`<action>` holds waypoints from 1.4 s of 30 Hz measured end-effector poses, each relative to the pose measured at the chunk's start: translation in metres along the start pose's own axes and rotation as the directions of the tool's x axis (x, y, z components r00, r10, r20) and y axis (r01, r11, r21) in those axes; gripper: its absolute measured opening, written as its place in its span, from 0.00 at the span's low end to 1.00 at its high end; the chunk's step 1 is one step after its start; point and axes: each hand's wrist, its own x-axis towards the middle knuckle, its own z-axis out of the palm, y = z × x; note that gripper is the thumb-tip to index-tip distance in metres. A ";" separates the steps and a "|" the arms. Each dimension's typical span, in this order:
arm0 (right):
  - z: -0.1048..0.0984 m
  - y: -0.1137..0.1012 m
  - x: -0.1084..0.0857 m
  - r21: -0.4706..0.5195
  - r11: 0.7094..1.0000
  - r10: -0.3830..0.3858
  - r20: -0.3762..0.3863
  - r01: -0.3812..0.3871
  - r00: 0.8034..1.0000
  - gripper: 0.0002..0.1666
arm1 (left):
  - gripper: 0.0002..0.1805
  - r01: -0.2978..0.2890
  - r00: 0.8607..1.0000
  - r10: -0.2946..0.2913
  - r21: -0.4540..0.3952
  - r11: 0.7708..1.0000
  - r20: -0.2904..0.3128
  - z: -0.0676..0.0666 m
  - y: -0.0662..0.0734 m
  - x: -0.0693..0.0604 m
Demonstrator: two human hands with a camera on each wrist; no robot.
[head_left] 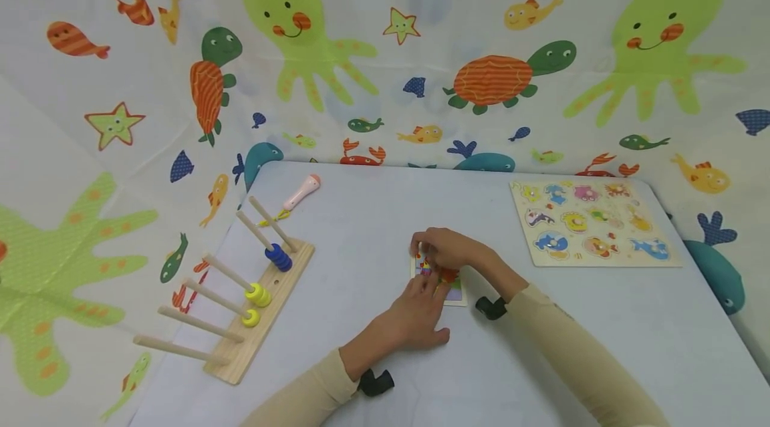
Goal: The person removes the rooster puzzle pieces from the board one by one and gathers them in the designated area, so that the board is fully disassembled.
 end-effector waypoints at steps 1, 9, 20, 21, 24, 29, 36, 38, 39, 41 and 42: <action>0.000 0.001 0.000 0.012 1.000 -0.005 -0.007 0.005 1.000 0.19 | 0.41 0.006 1.000 -0.006 -0.004 1.000 0.004 0.000 0.000 0.000; 0.002 0.006 -0.001 0.069 0.996 -0.051 -0.064 0.056 0.997 0.16 | 0.41 0.019 1.000 -0.019 0.006 1.000 -0.005 0.000 -0.001 0.003; 0.005 0.016 -0.003 0.137 0.990 0.059 -0.096 -0.045 0.994 0.06 | 0.41 0.018 1.000 -0.017 0.023 1.000 -0.019 -0.003 0.001 0.001; 0.006 0.018 -0.003 0.147 0.988 0.054 -0.094 -0.040 0.994 0.05 | 0.41 0.017 1.000 -0.017 0.022 1.000 -0.019 -0.003 0.001 0.001; 0.006 0.023 -0.003 0.176 0.984 0.041 -0.087 -0.025 0.995 0.04 | 0.41 0.018 1.000 -0.018 0.023 1.000 -0.018 -0.003 0.001 0.001; 0.008 0.025 -0.008 0.205 0.979 0.034 -0.097 -0.014 0.995 0.03 | 0.40 0.018 1.000 -0.017 0.036 0.999 -0.018 0.000 0.001 0.002; -0.001 0.035 -0.023 0.227 0.974 0.049 -0.155 -0.013 0.987 0.04 | 0.42 0.021 1.000 -0.021 0.043 0.999 -0.006 0.003 0.002 0.004; -0.011 0.044 -0.032 0.242 0.970 0.056 -0.169 -0.014 0.984 0.05 | 0.43 0.028 1.000 -0.028 0.037 0.999 0.002 0.004 0.002 0.005; -0.016 0.050 -0.038 0.253 0.967 0.067 -0.172 -0.022 0.983 0.05 | 0.44 0.031 1.000 -0.031 0.037 0.999 0.005 0.004 0.002 0.006; -0.024 0.060 -0.050 0.275 0.961 0.086 -0.168 -0.037 0.982 0.06 | 0.45 0.037 0.999 -0.037 0.035 0.999 0.013 0.004 0.001 0.005; -0.027 0.066 -0.056 0.290 0.956 0.096 -0.162 -0.046 0.982 0.06 | 0.45 0.040 0.999 -0.040 0.033 0.999 0.014 0.003 0.001 0.005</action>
